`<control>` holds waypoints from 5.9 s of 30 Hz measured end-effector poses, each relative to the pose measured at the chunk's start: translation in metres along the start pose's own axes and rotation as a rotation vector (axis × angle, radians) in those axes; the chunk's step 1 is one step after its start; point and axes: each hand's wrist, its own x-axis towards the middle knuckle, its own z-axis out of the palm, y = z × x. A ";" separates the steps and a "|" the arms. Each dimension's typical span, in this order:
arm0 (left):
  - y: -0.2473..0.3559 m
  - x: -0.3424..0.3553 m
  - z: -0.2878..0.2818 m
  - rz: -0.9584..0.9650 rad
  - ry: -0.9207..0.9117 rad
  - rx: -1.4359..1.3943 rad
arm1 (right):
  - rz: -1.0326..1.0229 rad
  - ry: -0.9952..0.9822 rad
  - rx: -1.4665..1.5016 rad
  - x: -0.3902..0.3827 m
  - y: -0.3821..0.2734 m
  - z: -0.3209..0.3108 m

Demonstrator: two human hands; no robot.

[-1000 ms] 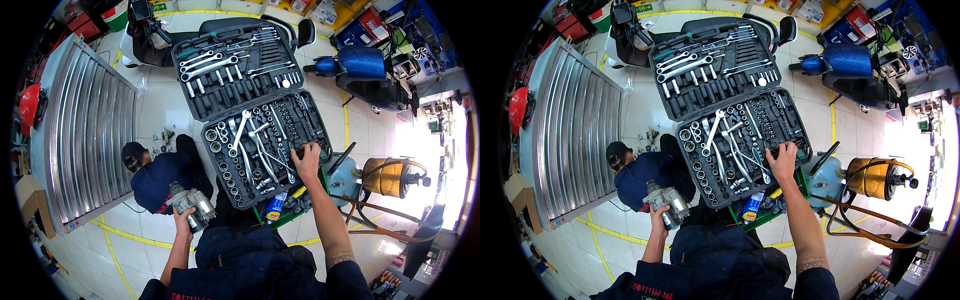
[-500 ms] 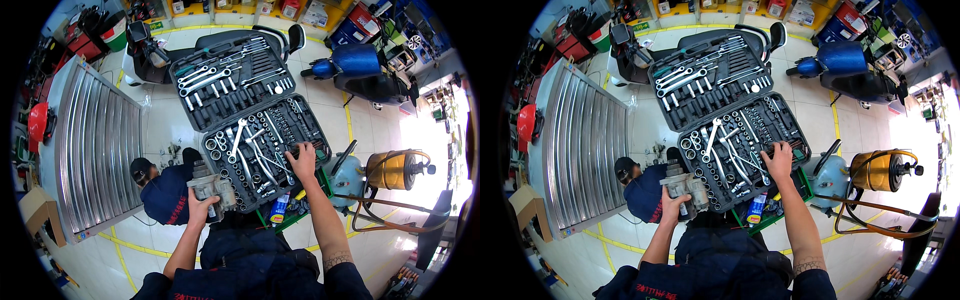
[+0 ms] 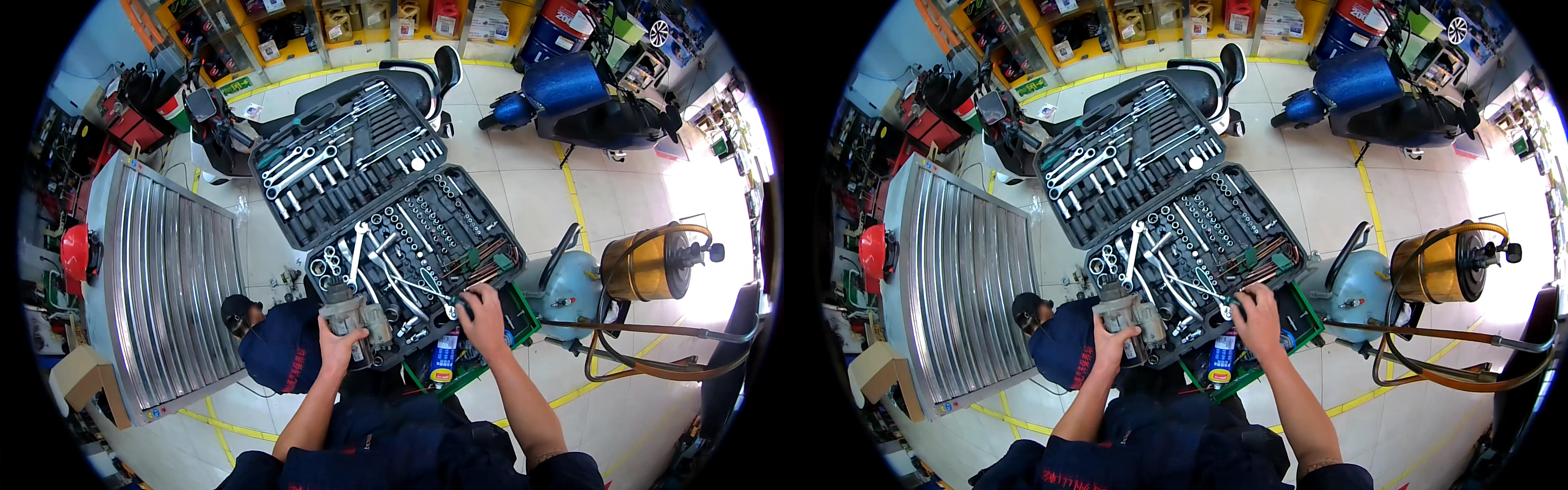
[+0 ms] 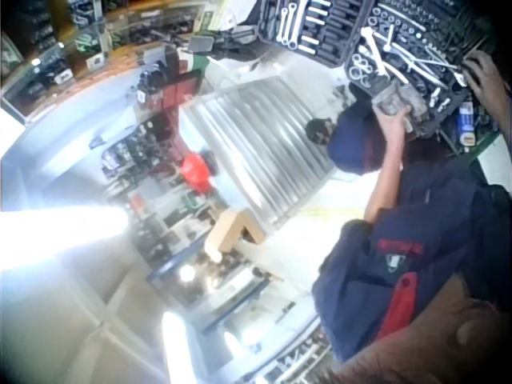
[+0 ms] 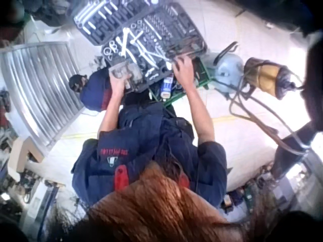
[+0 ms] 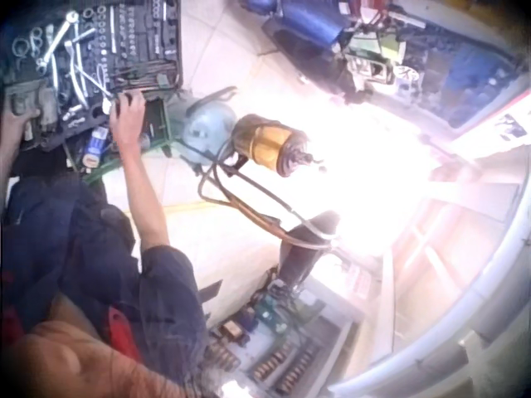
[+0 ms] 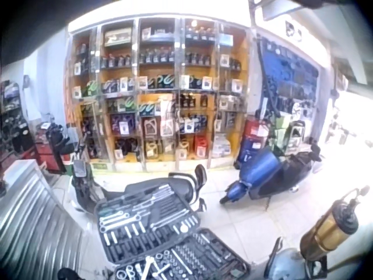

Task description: The person moves a wheeled oil drain, then selects a screwdriver from a toolbox and uses it to manipulate a cylindrical mechanical part held in the left hand. The person repeatedly picks up and sets down tools while working on the part.

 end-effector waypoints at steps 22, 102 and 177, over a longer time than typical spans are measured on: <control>0.055 0.021 -0.017 -0.090 -0.427 0.677 | 0.158 -0.049 -0.287 0.053 -0.045 0.023; 0.086 0.090 -0.067 -0.271 -0.981 0.878 | 0.338 -0.267 -0.130 0.037 -0.055 0.007; 0.047 0.057 -0.061 -0.366 -0.734 0.531 | 0.199 -0.210 0.085 0.034 -0.042 0.006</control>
